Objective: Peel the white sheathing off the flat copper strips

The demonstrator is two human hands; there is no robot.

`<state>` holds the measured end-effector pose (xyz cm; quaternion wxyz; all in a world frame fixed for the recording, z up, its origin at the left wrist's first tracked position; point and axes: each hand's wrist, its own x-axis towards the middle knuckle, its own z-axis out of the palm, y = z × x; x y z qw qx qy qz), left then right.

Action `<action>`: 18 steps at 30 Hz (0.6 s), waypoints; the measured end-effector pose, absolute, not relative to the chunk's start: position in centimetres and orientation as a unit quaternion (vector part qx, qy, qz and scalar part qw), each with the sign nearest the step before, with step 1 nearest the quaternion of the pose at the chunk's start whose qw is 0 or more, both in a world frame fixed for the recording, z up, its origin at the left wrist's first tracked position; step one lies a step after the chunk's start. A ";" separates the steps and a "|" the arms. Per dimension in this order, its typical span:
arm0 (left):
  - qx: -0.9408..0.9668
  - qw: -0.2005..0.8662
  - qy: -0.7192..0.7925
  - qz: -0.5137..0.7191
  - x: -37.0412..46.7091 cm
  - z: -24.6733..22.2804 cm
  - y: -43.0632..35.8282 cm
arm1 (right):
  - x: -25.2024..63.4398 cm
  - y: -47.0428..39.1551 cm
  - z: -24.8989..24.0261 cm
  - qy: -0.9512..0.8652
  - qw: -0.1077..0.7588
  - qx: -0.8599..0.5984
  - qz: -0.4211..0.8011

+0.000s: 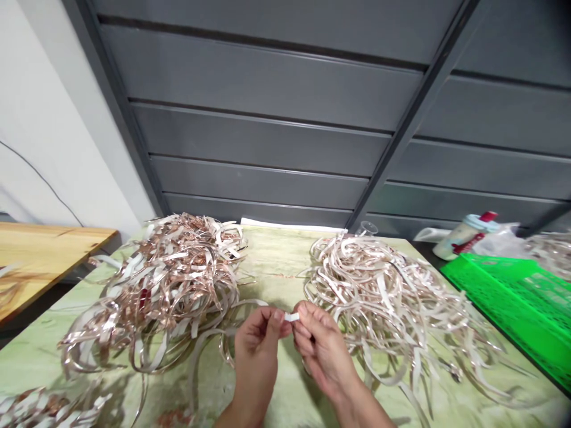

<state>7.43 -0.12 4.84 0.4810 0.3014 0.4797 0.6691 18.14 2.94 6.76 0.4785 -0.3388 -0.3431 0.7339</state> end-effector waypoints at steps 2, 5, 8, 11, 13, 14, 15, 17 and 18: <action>0.261 0.516 0.446 0.683 7.6 4.9 -0.1 | 18.2 3.0 7.0 -0.311 0.475 -0.320 0.758; 0.241 0.519 0.423 0.703 8.0 4.9 -0.1 | 18.0 3.1 7.3 -0.323 0.489 -0.329 0.740; 0.273 0.466 0.433 0.722 8.4 4.7 -0.2 | 17.3 3.0 7.4 -0.363 0.494 -0.354 0.706; 0.325 0.424 0.469 0.703 8.1 4.4 -0.1 | 16.8 2.8 7.3 -0.383 0.483 -0.357 0.702; 0.328 0.428 0.493 0.683 7.8 4.2 0.0 | 16.7 2.8 7.2 -0.371 0.479 -0.345 0.717; 0.311 0.440 0.497 0.681 7.6 4.1 0.1 | 16.8 2.8 7.2 -0.354 0.477 -0.332 0.732; 0.283 0.459 0.490 0.685 7.5 4.0 0.2 | 16.9 3.0 7.1 -0.331 0.473 -0.316 0.753; 0.206 0.507 0.450 0.706 7.5 4.1 0.5 | 17.1 3.3 7.0 -0.277 0.454 -0.278 0.800; 0.167 0.530 0.423 0.716 7.6 4.2 0.6 | 17.3 3.5 6.9 -0.252 0.441 -0.260 0.821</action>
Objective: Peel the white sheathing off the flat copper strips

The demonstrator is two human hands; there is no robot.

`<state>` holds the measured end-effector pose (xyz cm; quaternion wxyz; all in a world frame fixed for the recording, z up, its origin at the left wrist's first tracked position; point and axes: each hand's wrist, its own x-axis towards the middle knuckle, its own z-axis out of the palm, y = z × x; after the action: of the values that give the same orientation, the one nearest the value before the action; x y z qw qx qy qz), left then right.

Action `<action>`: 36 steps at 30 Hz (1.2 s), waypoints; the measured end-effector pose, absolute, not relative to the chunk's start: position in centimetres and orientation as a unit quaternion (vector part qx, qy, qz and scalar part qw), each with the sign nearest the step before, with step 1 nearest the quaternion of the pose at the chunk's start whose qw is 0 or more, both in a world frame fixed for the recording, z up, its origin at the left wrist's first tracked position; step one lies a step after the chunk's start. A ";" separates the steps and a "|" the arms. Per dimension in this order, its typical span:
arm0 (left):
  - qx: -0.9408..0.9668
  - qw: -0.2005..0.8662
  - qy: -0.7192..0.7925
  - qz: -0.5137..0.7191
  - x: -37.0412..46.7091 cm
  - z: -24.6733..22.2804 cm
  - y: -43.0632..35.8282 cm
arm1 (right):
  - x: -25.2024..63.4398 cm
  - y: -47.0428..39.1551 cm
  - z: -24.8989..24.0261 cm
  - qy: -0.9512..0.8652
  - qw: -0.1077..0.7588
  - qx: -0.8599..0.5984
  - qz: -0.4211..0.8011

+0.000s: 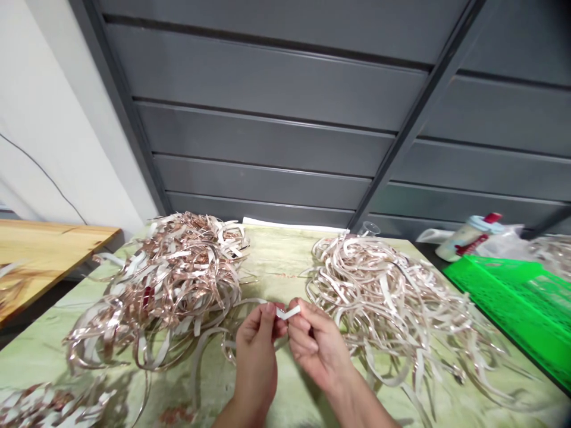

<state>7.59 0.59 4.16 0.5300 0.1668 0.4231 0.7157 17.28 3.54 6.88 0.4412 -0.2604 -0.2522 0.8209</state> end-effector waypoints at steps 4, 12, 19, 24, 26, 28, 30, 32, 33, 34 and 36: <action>0.106 0.563 0.374 0.729 7.7 4.4 1.2 | 18.2 4.8 6.5 -0.235 0.431 -0.254 0.833; 0.152 0.490 0.437 0.739 7.1 4.0 3.2 | 19.9 5.1 6.0 -0.472 0.541 -0.398 0.571; 0.268 0.482 0.424 0.718 8.3 4.2 2.6 | 18.1 4.5 6.8 -0.690 0.439 -0.478 0.321; 0.266 0.500 0.434 0.700 8.5 3.9 2.0 | 17.1 4.5 7.9 -0.697 0.421 -0.444 0.374; 0.247 0.510 0.440 0.697 8.4 3.8 1.9 | 16.7 4.4 7.7 -0.635 0.447 -0.423 0.468; 0.216 0.525 0.442 0.694 8.2 3.8 1.9 | 16.4 4.5 7.4 -0.546 0.477 -0.395 0.565; 0.184 0.537 0.444 0.694 8.1 4.0 1.9 | 16.4 4.6 7.1 -0.466 0.506 -0.371 0.623; 0.149 0.548 0.434 0.700 8.2 4.4 1.8 | 16.7 4.9 7.0 -0.410 0.528 -0.353 0.654; 0.132 0.556 0.423 0.703 8.2 4.6 1.8 | 16.8 5.0 7.0 -0.386 0.537 -0.340 0.669; 0.116 0.566 0.411 0.705 8.2 4.8 1.8 | 17.0 5.1 7.0 -0.361 0.542 -0.322 0.687; 0.085 0.587 0.386 0.707 8.3 5.2 1.8 | 17.4 5.4 7.1 -0.302 0.547 -0.274 0.731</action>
<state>8.29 1.83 5.21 0.5869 0.0854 0.3856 0.7068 17.39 5.41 7.11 0.5472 -0.2739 -0.3019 0.7310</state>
